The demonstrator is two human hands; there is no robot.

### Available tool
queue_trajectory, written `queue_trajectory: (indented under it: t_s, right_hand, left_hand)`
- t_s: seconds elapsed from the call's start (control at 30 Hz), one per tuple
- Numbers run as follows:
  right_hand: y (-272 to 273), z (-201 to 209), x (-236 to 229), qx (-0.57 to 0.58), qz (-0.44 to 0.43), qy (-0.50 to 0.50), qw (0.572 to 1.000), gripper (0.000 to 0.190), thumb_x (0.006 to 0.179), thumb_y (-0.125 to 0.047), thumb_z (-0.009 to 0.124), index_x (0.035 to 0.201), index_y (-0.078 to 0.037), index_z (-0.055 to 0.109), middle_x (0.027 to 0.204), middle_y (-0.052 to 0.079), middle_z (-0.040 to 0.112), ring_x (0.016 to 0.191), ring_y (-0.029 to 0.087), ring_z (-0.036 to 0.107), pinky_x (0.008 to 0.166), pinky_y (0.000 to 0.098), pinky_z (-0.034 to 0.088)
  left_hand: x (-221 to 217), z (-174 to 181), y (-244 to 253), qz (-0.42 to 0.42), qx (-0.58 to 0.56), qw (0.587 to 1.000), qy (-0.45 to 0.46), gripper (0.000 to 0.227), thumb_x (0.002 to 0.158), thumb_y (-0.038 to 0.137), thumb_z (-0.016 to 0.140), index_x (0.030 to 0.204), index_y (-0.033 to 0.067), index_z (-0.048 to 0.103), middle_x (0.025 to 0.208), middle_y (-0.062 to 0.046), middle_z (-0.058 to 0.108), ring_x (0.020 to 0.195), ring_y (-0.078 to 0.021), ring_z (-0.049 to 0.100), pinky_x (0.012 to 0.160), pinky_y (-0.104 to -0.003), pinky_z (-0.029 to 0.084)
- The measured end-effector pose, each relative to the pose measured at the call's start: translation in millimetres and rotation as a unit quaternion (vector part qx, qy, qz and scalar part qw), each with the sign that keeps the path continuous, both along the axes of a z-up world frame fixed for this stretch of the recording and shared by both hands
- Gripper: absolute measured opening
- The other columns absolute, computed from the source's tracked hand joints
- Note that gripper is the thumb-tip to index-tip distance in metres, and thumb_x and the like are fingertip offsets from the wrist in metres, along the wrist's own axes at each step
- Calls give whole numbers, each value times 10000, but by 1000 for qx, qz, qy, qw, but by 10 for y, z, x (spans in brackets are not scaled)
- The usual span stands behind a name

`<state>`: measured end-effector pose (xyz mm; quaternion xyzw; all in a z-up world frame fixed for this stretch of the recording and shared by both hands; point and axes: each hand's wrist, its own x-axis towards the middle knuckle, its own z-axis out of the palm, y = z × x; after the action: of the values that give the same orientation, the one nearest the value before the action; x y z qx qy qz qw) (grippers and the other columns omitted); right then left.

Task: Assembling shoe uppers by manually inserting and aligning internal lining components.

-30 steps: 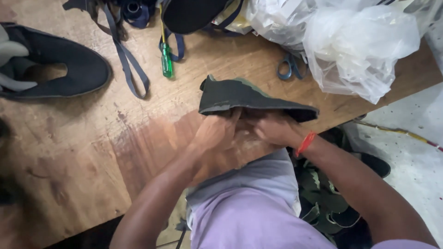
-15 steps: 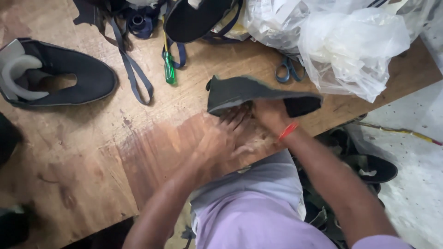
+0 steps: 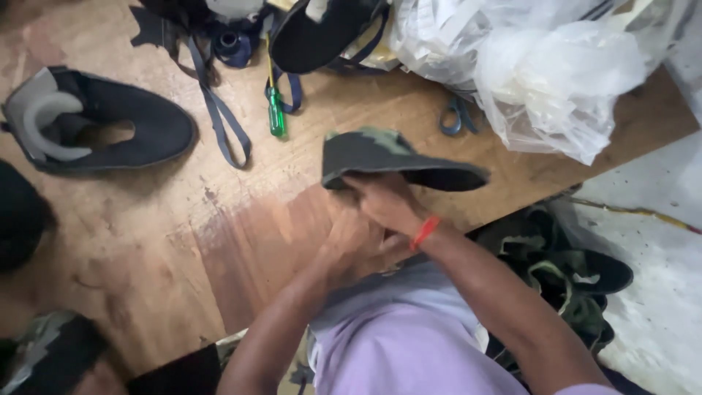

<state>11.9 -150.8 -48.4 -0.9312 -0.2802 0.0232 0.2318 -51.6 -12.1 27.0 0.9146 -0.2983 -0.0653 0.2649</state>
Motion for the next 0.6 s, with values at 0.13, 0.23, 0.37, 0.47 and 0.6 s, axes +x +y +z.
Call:
queue_trajectory:
  t_s: [0.13, 0.23, 0.37, 0.47, 0.6]
  right_hand:
    - [26, 118, -121, 139, 58, 13, 989, 399, 1001, -233, 564, 1374, -115, 646, 1384, 179, 648, 1273, 367, 594, 1077, 461, 438]
    - [54, 103, -253, 145, 85, 41, 985, 434, 1013, -241, 567, 1428, -118, 602, 1471, 177, 590, 1359, 360, 535, 1134, 461, 382]
    - [72, 31, -428, 102, 77, -8, 992, 429, 983, -256, 590, 1381, -99, 622, 1436, 178, 603, 1349, 356, 541, 1141, 464, 371]
    - [63, 62, -446, 58, 84, -90, 991, 420, 953, -260, 608, 1327, -75, 651, 1387, 185, 630, 1321, 357, 562, 1134, 469, 377]
    - [119, -35, -766, 57, 101, -72, 991, 373, 975, -257, 612, 1289, -64, 673, 1316, 183, 666, 1268, 354, 602, 1121, 451, 411]
  left_hand:
    - [-86, 254, 56, -3, -19, 990, 141, 427, 886, 442, 665, 1055, 62, 765, 993, -184, 747, 915, -370, 697, 814, -507, 539]
    - [-244, -29, 147, -67, 73, 988, 120, 380, 998, 441, 584, 1041, 110, 765, 1009, -127, 764, 946, -314, 714, 879, -469, 552]
    - [-219, 218, 267, 47, -82, 939, -331, 533, 921, 172, 691, 1410, 38, 527, 1448, -216, 552, 1307, -433, 602, 1108, -519, 499]
    - [117, 271, 289, 187, -33, 936, -296, 660, 903, 88, 655, 1520, 41, 426, 1453, -220, 502, 1301, -447, 573, 1083, -521, 485]
    - [436, 83, 288, 243, -8, 960, -138, 810, 736, 27, 651, 1502, 34, 388, 1382, -228, 545, 1213, -444, 601, 972, -509, 523]
